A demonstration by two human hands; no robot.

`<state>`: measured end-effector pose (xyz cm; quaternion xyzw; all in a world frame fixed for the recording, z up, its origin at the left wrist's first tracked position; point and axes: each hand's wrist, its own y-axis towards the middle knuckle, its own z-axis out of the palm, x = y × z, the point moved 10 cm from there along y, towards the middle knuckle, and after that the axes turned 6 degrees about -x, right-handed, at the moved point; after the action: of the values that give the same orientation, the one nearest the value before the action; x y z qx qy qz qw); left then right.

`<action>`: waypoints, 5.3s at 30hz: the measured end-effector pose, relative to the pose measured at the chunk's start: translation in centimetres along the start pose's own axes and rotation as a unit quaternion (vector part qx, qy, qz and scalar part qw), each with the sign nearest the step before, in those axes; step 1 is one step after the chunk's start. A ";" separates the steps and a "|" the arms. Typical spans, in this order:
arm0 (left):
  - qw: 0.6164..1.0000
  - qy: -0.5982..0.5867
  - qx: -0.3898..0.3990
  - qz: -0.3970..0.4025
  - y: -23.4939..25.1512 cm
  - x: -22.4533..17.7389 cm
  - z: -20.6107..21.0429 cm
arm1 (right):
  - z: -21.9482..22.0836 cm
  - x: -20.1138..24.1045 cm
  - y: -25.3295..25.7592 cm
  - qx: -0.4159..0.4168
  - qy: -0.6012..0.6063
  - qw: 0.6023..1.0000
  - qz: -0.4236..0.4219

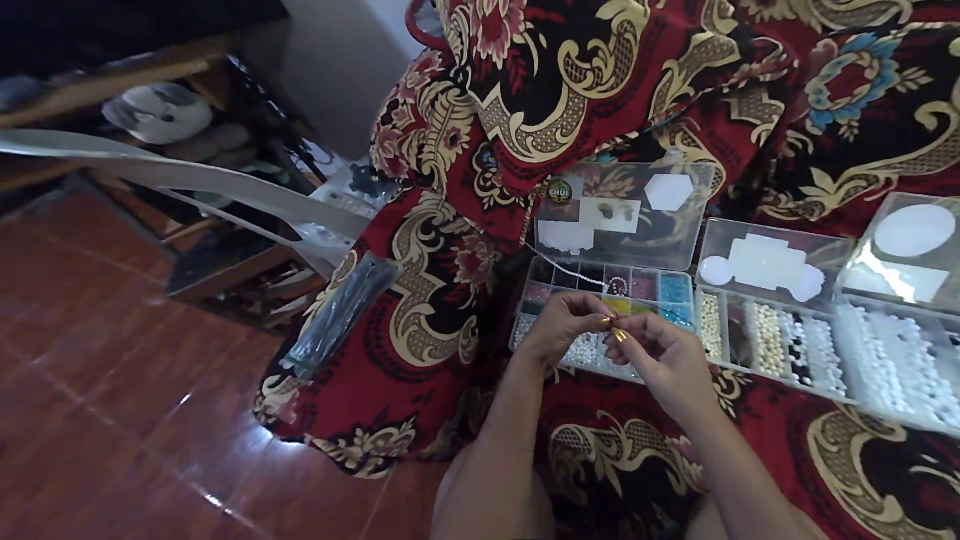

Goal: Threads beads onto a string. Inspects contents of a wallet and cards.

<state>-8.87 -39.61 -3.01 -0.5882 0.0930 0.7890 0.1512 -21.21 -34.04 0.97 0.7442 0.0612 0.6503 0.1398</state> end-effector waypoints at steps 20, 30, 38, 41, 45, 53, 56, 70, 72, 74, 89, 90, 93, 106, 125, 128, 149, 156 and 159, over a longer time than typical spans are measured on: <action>1.000 0.014 0.020 0.011 -0.1 -0.4 0.4 | -0.1 0.2 -0.1 -0.010 0.003 1.000 0.001; 0.997 0.047 0.021 0.056 -0.2 -1.3 0.4 | 0.0 -1.3 -0.1 -0.004 0.042 0.992 0.118; 0.998 0.020 -0.015 0.065 -0.1 -1.2 0.8 | -0.1 -2.2 0.0 -0.028 0.137 0.979 0.150; 0.996 0.015 -0.042 0.072 -0.1 -1.1 1.1 | -0.3 -2.3 0.1 -0.033 0.140 0.979 0.146; 0.994 0.021 -0.072 0.084 -0.1 -1.0 0.9 | 0.0 -2.5 0.1 -0.025 0.143 0.978 0.152; 0.991 0.050 -0.096 0.078 -0.3 -1.3 0.3 | 0.1 -3.0 0.0 0.008 0.126 0.980 0.152; 0.990 0.072 -0.103 0.061 -0.4 -1.3 0.4 | -0.1 -2.8 0.0 -0.008 0.074 0.988 0.132; 0.728 0.660 -0.015 -0.184 -2.0 1.0 -1.7 | -6.9 -1.3 1.6 -0.191 0.078 0.977 -0.061; 0.706 0.679 -0.011 -0.198 -2.0 1.4 -1.6 | -7.6 -0.8 1.5 -0.209 0.039 0.973 -0.095; 0.698 0.686 -0.009 -0.206 -2.0 1.6 -1.4 | -8.1 -0.4 1.4 -0.227 -0.001 0.966 -0.122; 0.766 0.618 -0.037 -0.176 -1.5 1.5 -1.3 | -7.9 -0.6 1.4 -0.221 0.104 0.965 -0.092; 0.808 0.566 -0.066 -0.152 -1.4 0.9 -1.5 | -7.3 -0.7 1.4 -0.208 0.100 0.970 -0.077; 0.952 0.268 -0.129 -0.073 -1.2 0.0 -1.4 | -4.8 -0.7 1.1 -0.157 0.074 0.984 -0.041; 0.975 -0.162 -0.049 -0.144 -1.3 2.5 0.9 | -0.6 -0.6 -0.2 -0.091 0.046 0.995 0.001; 0.980 -0.169 -0.019 -0.103 -1.2 2.1 1.0 | -0.6 -0.3 -0.6 -0.102 0.037 0.994 -0.021; 0.979 -0.173 -0.027 -0.108 -1.2 2.1 0.9 | -0.6 -0.3 -0.5 -0.102 0.034 0.994 -0.025; 0.979 -0.171 -0.009 -0.108 -1.0 2.5 1.3 | -0.6 -0.2 -0.6 -0.105 0.034 0.994 -0.024; 0.980 -0.172 0.009 -0.099 -1.0 2.4 1.4 | -0.4 0.2 -0.7 -0.096 0.030 0.994 -0.032; 0.981 -0.170 0.010 -0.096 -0.9 2.3 1.3 | -0.3 0.2 -0.7 -0.092 0.035 0.994 -0.037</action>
<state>-10.35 -38.00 -4.78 -0.4502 0.0169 0.8584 0.2453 -21.43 -33.30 0.97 0.7022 0.0335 0.6731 0.2294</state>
